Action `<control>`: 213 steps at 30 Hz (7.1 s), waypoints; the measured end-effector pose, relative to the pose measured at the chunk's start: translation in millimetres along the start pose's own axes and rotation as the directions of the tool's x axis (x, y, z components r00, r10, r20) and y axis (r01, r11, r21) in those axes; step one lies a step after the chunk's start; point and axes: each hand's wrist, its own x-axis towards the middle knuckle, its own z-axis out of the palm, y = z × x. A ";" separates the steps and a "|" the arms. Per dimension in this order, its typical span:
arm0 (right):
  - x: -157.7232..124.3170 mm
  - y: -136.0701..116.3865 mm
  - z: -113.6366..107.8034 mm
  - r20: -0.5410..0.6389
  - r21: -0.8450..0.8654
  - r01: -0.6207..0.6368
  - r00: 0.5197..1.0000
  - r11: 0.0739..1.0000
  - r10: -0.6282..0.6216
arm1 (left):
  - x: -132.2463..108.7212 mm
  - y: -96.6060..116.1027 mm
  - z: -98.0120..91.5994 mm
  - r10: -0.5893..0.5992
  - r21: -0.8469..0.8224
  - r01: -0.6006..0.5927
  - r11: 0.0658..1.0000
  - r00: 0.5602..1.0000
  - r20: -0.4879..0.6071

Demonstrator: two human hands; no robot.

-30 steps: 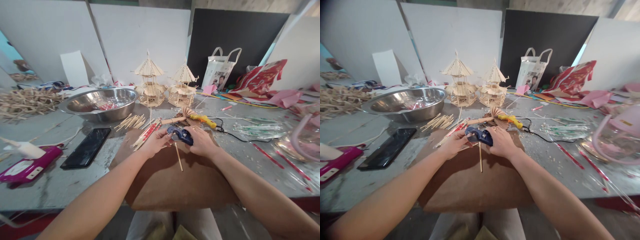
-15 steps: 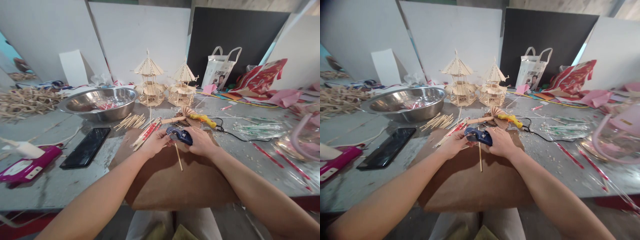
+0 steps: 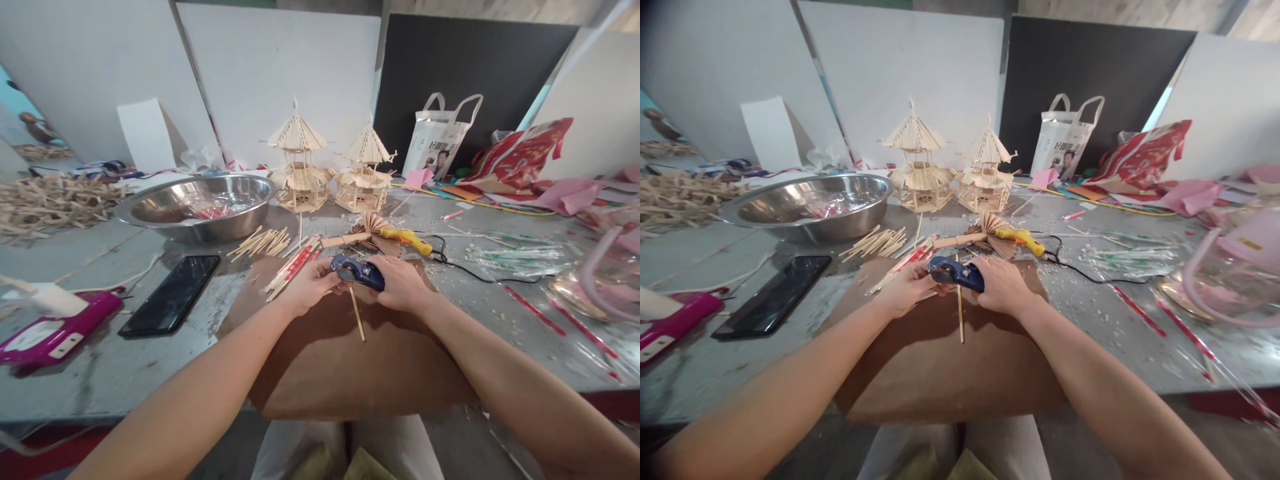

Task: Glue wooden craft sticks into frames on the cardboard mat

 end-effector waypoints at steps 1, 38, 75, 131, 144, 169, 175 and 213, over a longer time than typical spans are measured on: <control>0.1 0.1 0.0 0.002 0.000 0.000 1.000 1.000 0.000 | -0.4 0.6 0.0 -0.004 -0.011 0.004 1.000 1.000 0.006; -0.7 -2.0 -1.1 0.047 0.015 -0.030 0.998 0.999 0.029 | -0.2 -1.1 -0.4 0.000 0.086 0.001 0.996 1.000 -0.013; 4.1 12.8 7.3 0.125 -0.079 -0.154 0.979 0.985 0.163 | 5.6 -7.5 -18.2 0.163 0.917 0.049 0.396 0.979 -0.123; 39.0 73.7 -19.8 0.059 -0.184 -0.495 0.857 0.849 0.512 | 5.5 -3.3 -14.0 0.058 0.956 0.097 0.275 0.991 -0.117; 53.0 66.6 4.1 0.212 -0.271 -0.469 0.823 0.841 0.527 | 5.3 -7.1 -16.0 0.103 0.969 0.056 0.242 0.991 -0.083; 84.9 102.4 11.8 0.048 -0.263 -0.559 0.806 0.786 0.589 | 5.4 -5.8 -15.8 0.065 0.968 0.071 0.240 0.994 -0.089; 91.0 107.9 19.8 0.032 -0.268 -0.570 0.801 0.777 0.598 | 5.0 -5.8 -15.8 0.060 0.962 0.075 0.264 0.994 -0.094; 113.6 80.3 31.5 0.270 -0.286 -0.233 0.911 0.929 0.311 | 2.2 -7.5 -15.1 0.115 0.977 0.039 0.209 0.991 -0.064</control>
